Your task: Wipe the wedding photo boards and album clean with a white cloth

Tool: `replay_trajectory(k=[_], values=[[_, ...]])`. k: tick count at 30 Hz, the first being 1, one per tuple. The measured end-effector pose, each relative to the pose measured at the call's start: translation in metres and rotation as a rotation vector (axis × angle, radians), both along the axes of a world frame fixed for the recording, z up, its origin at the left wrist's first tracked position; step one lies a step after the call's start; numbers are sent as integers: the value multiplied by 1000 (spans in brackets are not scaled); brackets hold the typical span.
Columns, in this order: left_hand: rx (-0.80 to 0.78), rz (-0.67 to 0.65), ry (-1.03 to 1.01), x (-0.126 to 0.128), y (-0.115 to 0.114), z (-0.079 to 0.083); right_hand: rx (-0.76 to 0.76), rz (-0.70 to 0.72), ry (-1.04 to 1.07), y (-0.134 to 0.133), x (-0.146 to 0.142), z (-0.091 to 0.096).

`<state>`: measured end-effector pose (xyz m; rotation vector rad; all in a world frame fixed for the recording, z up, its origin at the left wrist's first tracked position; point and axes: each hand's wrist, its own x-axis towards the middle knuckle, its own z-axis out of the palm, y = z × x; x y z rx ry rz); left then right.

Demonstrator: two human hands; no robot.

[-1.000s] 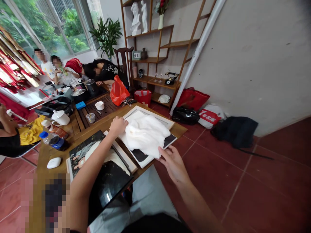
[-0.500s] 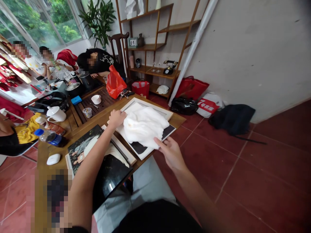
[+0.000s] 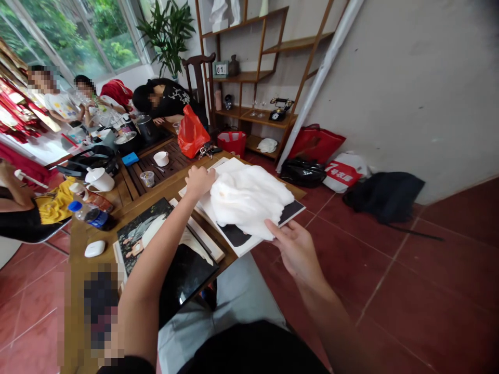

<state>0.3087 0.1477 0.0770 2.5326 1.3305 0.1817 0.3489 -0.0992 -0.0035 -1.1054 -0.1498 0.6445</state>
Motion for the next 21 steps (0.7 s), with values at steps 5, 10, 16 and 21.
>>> replay_trajectory(k=[5, 10, 16, 21], values=[[43, -19, -41, -6, -12, 35, 26, 13, -28, -10, -8, 23], [114, -3, -69, -29, -22, 72, 85, 55, -67, -12, -25, 50], [183, 41, -74, -78, -36, 108, 79, 148, -71, -19, -55, 70], [202, 78, -26, -132, -46, 107, 80, 265, -10, -29, -84, 71]])
